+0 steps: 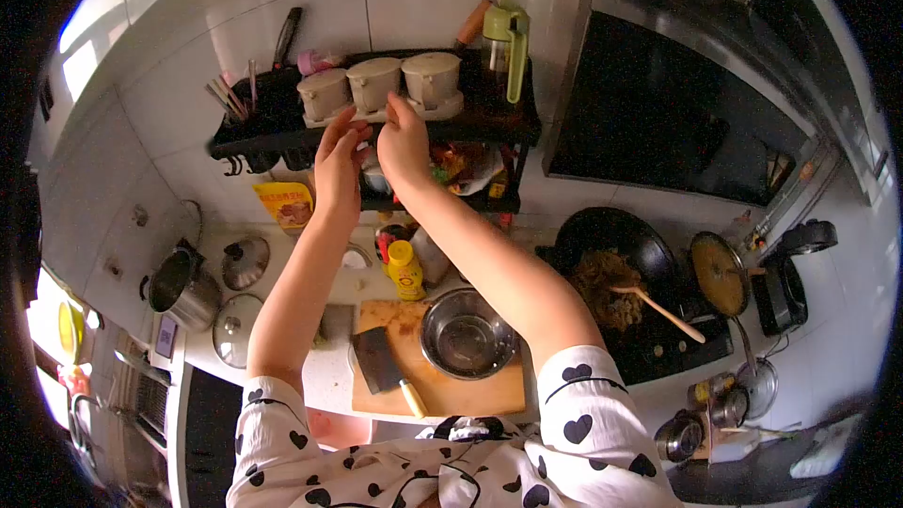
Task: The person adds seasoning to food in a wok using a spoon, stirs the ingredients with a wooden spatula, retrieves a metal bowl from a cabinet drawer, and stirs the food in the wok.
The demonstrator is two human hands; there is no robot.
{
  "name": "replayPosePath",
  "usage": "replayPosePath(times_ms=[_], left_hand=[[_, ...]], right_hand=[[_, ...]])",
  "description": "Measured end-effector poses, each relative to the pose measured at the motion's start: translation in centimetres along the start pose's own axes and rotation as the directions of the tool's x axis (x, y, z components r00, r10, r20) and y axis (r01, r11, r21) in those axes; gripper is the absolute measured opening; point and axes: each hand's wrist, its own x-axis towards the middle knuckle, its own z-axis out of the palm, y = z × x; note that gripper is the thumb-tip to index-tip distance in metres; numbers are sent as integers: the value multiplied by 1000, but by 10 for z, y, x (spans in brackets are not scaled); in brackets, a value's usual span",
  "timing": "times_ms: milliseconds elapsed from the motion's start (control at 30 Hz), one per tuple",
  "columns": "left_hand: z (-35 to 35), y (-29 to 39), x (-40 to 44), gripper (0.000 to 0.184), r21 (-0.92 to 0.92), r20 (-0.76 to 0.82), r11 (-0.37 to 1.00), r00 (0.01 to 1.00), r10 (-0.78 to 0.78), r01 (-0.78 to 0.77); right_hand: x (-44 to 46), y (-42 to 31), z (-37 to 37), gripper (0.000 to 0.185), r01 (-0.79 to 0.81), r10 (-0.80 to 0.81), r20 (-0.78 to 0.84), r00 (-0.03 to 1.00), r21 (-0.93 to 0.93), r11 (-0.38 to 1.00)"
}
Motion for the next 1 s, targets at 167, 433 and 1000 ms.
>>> replayPosePath(times_ms=[167,433,1000], left_hand=[[21,-19,-46,45,-174,186,974,976,-115,148],[86,-86,-111,69,-144,436,850,803,-405,507],[213,-198,-192,75,127,338,768,700,-629,628]], right_hand=[[-59,-22,-45,47,-72,65,65,996,120,990],[-127,-19,-167,48,-229,224,-170,960,-10,973],[-186,-27,-436,45,-508,471,-242,848,-123,852]])
